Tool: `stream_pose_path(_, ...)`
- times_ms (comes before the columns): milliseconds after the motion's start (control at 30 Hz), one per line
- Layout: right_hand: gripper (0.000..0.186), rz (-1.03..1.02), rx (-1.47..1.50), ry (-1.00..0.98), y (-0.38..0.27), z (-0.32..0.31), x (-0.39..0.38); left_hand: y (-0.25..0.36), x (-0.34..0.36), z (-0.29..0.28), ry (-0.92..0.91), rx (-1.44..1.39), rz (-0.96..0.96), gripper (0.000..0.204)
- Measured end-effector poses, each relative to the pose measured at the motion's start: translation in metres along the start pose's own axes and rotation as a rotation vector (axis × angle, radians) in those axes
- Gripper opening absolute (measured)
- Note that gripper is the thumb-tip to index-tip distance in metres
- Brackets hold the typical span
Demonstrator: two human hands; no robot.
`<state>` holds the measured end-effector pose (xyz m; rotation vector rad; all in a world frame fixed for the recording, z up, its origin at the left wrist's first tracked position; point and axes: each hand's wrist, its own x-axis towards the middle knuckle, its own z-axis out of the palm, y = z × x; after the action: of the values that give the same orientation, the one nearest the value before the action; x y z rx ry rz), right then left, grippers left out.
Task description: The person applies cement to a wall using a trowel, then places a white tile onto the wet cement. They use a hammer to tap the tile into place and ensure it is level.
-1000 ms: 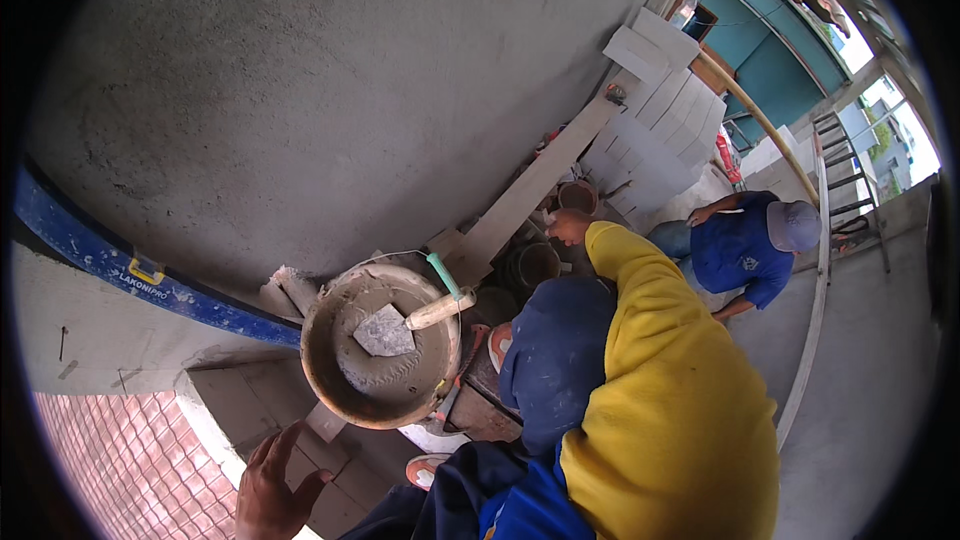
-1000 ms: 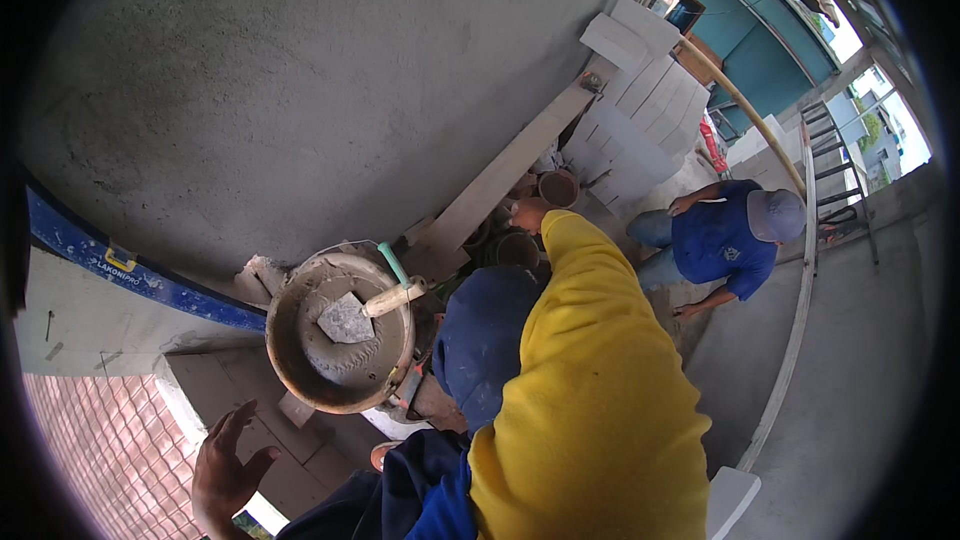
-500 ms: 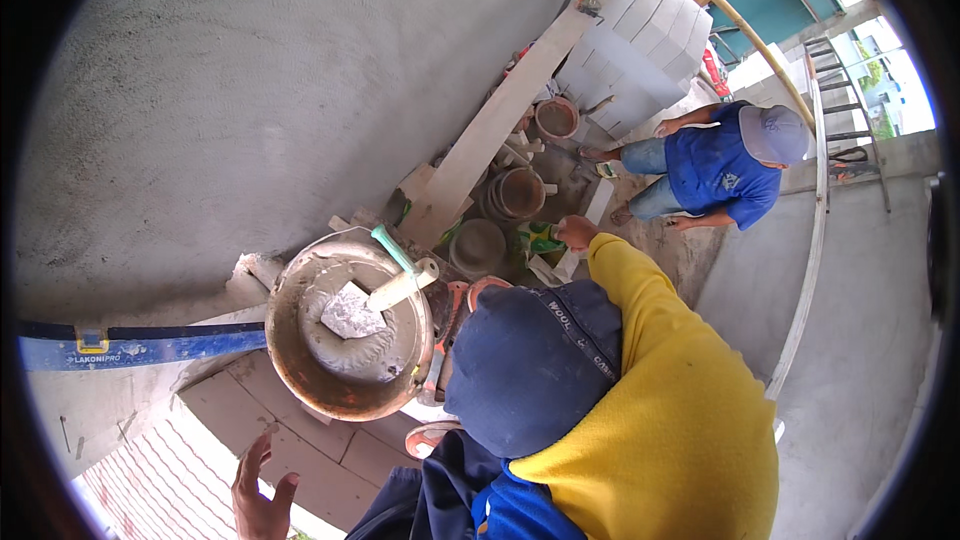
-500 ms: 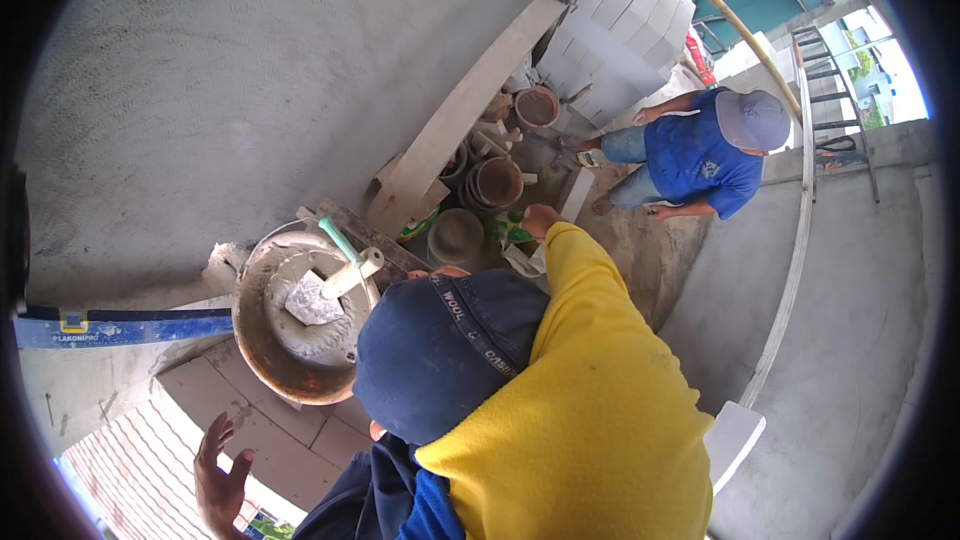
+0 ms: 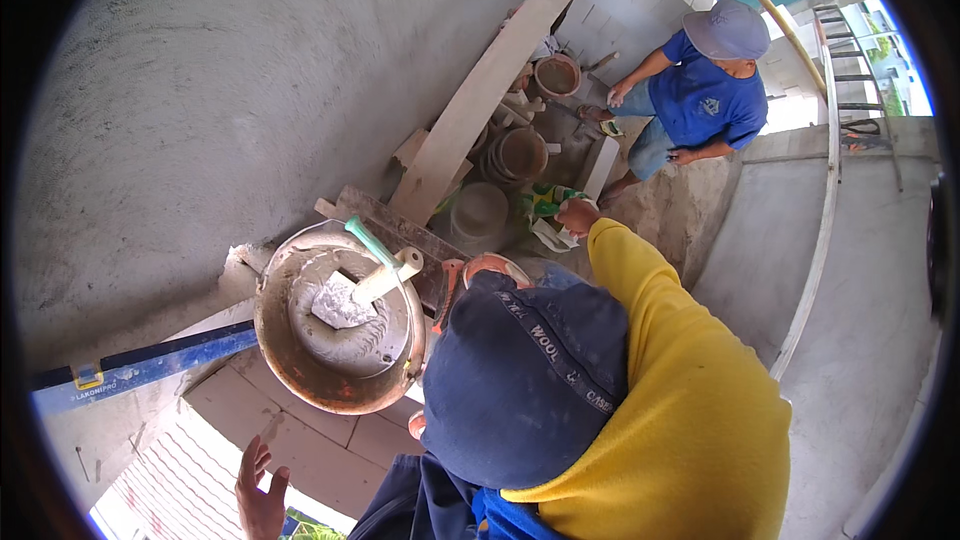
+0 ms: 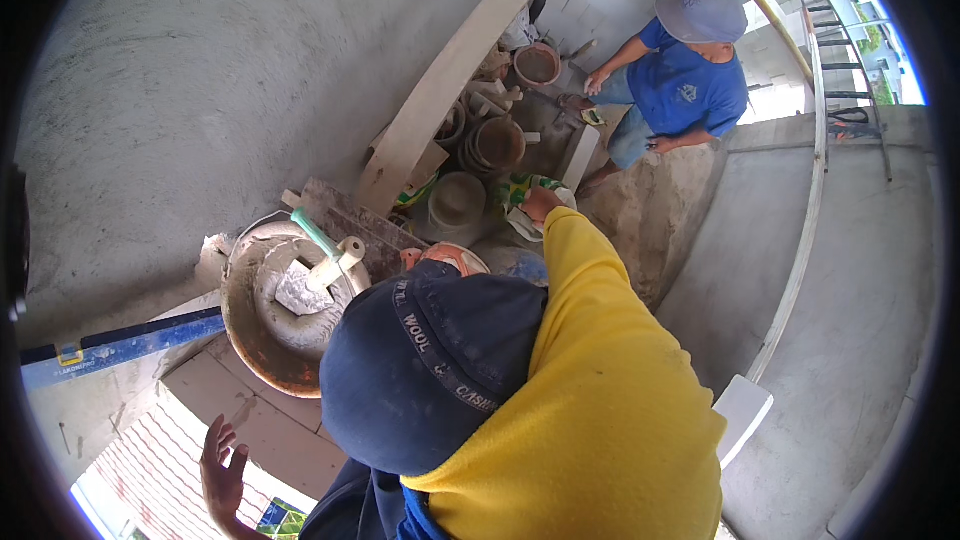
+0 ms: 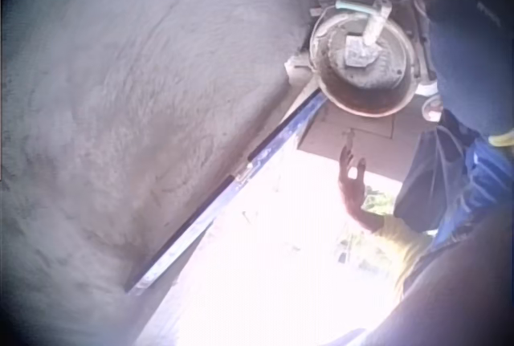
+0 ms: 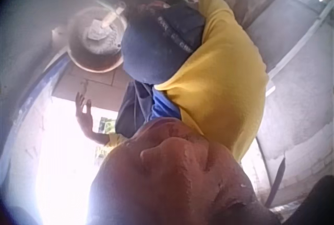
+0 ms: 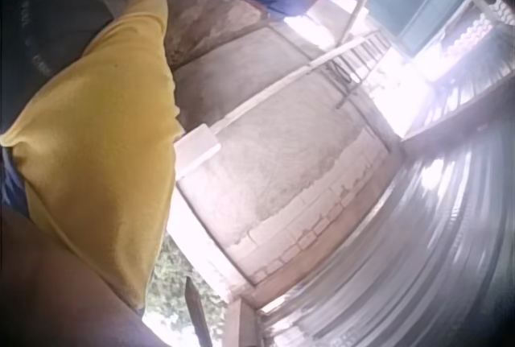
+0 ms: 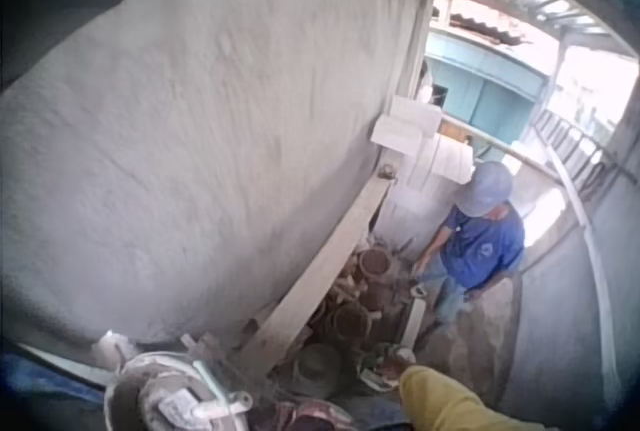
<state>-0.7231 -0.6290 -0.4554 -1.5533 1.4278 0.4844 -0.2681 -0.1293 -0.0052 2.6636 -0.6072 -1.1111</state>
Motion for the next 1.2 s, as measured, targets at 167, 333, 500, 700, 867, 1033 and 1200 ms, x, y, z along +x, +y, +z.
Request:
stream_pose_path(167,0.033,0.106,0.007,-0.043,0.002,0.012,0.008,-0.003,0.001,-0.001,-0.011,0.0,-0.04,0.066)
stream_pose_path(333,0.034,0.134,0.05,-0.062,0.023,0.017,0.016,-0.005,0.009,0.002,-0.015,0.019,-0.061,0.065)
stream_pose_path(500,0.033,0.166,0.035,-0.049,0.018,0.026,0.013,-0.005,0.005,0.001,-0.012,0.037,-0.071,0.064)
stream_pose_path(700,0.032,0.184,0.079,-0.018,0.01,0.017,0.005,-0.01,0.006,0.0,0.0,0.019,-0.066,0.065)
stream_pose_path(867,0.034,0.191,0.079,-0.017,0.016,0.011,0.004,-0.007,0.007,0.001,0.006,0.012,-0.077,0.068)
stream_pose_path(1033,0.028,0.177,0.051,-0.064,0.014,0.009,0.002,-0.01,0.006,0.0,0.009,0.018,-0.065,0.066)
stream_pose_path(1200,0.03,0.203,0.098,0.019,0.021,0.011,0.003,-0.011,0.004,0.0,0.009,0.019,-0.075,0.066)
